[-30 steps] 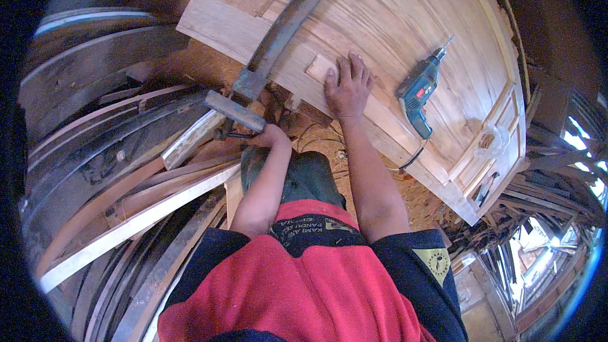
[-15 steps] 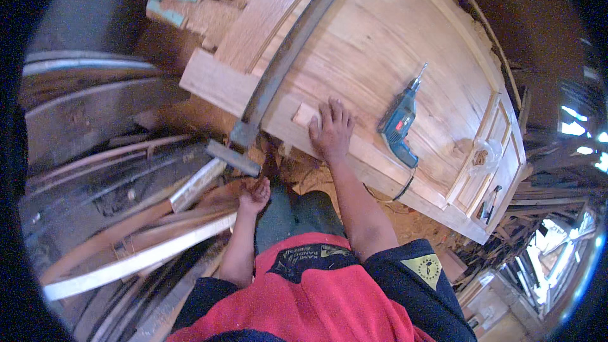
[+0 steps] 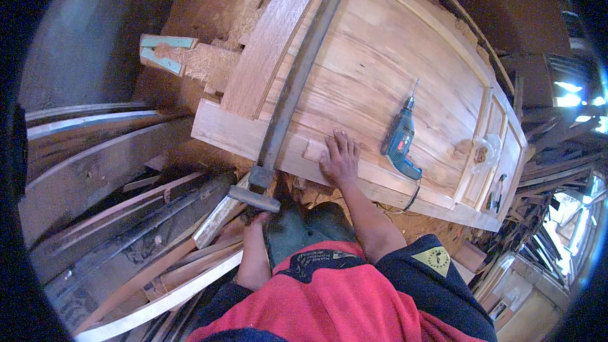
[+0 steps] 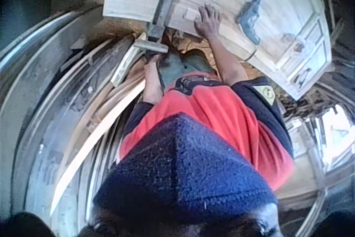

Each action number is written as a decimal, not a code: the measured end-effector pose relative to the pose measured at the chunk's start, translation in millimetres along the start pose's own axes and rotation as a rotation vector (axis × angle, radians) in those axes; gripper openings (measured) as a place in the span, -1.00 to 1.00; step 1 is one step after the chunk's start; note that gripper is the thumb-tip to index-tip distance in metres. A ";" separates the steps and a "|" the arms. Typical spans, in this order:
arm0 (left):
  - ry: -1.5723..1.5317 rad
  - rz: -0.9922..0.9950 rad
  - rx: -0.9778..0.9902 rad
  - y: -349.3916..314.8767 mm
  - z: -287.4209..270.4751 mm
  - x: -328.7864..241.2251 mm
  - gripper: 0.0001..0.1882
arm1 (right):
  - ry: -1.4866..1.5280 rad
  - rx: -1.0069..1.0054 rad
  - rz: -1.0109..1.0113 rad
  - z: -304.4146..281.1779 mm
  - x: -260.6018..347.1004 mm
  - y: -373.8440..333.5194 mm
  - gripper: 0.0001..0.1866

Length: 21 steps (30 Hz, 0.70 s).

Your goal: The person assembles a wooden door by aligning a panel, tightening a large clamp to secure the joints, and driving nails with a hammer.

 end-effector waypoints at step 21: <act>1.047 1.534 -0.364 -65.0 81.1 -104.3 -0.70 | -0.007 0.049 0.028 4.8 -3.8 0.2 -0.46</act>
Point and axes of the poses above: each hand's wrist, its own y-axis towards the middle knuckle, its own z-axis out of the palm, x = y × z, the point moved 8 cm from there along y, towards the middle knuckle, and after that the axes turned 13 degrees about -x, right-handed, at the moved point
